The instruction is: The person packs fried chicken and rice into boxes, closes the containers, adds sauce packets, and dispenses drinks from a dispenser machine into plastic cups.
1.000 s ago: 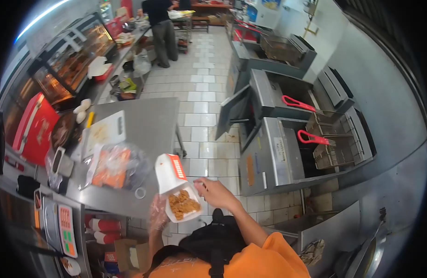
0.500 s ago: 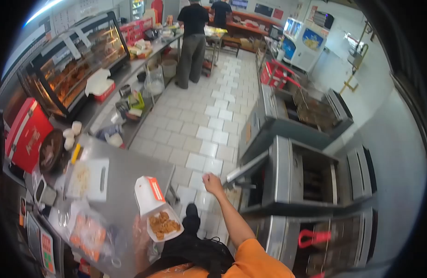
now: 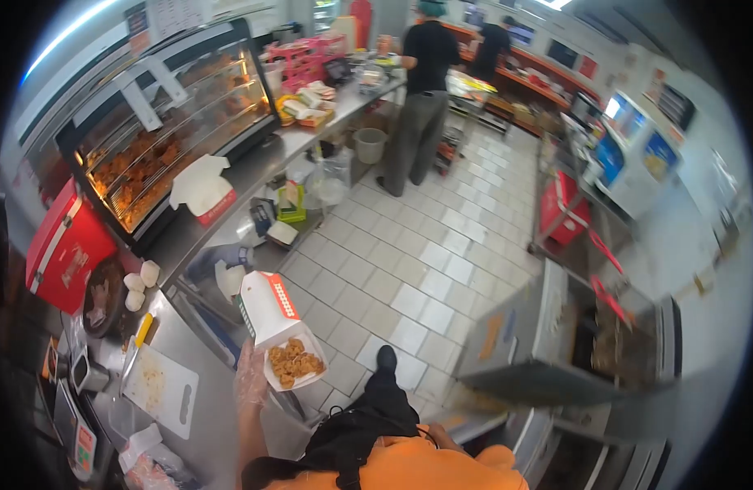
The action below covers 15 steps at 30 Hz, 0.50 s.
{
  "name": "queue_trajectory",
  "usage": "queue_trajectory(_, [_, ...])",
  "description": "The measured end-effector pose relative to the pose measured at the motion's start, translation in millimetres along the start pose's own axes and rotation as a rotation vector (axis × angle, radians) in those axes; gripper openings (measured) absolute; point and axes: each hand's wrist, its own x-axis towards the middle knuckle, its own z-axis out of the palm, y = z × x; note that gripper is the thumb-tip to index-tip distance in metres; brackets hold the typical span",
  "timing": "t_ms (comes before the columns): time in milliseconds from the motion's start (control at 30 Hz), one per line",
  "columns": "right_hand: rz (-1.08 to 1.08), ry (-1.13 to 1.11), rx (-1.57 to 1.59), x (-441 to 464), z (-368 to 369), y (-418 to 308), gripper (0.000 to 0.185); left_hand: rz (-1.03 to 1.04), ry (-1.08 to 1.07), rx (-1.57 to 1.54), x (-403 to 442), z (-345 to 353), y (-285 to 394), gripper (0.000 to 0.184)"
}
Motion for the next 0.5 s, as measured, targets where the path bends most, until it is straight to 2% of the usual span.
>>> queue_trajectory(33, [0.077,-0.158,-0.246,-19,-22,-13,0.031,0.013,0.031,-0.013,20,9,8,0.064])
queue_trajectory(100, [0.123,-0.267,-0.460,4,-105,-77,0.030,-0.018,0.084,-0.063,45,25,18,0.066])
queue_trajectory(133, [0.106,-0.299,-0.575,30,-150,-114,0.029,-0.148,0.114,-0.072,59,33,33,0.063])
queue_trajectory(200, [-0.003,-0.318,-0.830,91,-237,-196,0.028,-0.188,0.202,-0.205,82,58,31,0.062])
queue_trajectory(233, [-0.148,-0.387,-1.037,130,-281,-243,0.027,-0.197,0.249,-0.312,95,73,25,0.062])
queue_trajectory(300, [-0.469,0.014,-0.809,218,-340,-325,0.029,-0.205,0.353,-0.563,123,109,2,0.062])
queue_trajectory(333, [-0.472,0.057,-0.547,207,-368,-416,0.036,-0.192,0.406,-0.690,138,128,-11,0.062])
queue_trajectory(367, [-0.639,0.101,-0.519,157,-391,-524,0.048,-0.178,0.450,-0.792,153,146,-17,0.063])
queue_trajectory(400, [-0.748,0.085,-0.378,169,-395,-587,0.043,-0.182,0.484,-0.860,167,159,-18,0.063])
queue_trajectory(433, [-0.846,0.008,-0.256,158,-394,-656,0.033,-0.194,0.510,-0.875,176,161,15,0.063])
queue_trajectory(467, [-0.929,-0.135,-0.212,139,-393,-720,0.029,-0.301,0.480,-0.858,186,159,49,0.063])
queue_trajectory(500, [-0.936,-0.374,-0.017,128,-383,-772,0.029,-0.404,0.450,-0.839,200,159,75,0.064])
